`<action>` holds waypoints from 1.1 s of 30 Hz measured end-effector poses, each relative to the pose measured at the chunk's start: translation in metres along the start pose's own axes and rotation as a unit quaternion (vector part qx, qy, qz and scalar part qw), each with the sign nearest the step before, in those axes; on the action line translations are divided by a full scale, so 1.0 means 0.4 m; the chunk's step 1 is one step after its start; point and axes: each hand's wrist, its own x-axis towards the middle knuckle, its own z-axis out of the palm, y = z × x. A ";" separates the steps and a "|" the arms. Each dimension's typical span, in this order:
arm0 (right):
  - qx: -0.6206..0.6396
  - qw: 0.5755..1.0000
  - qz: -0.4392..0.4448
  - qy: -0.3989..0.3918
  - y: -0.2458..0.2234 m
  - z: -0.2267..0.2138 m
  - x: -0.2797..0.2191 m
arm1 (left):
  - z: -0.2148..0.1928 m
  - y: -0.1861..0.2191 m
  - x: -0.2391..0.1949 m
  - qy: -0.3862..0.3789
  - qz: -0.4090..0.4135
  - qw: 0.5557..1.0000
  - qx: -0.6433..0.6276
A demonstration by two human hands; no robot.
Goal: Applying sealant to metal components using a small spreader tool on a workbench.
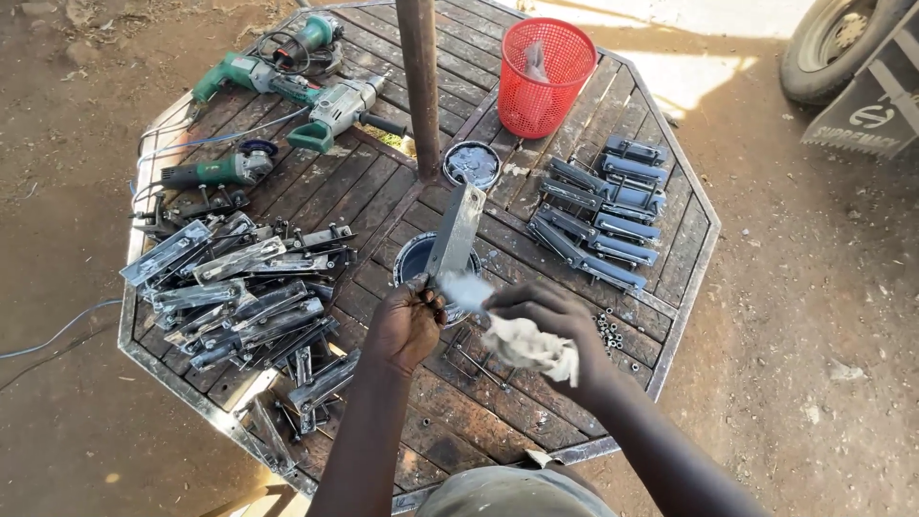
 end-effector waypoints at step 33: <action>0.250 0.890 0.208 0.321 0.253 -0.169 0.140 | 0.143 0.024 -0.146 0.005 0.010 0.999 -0.036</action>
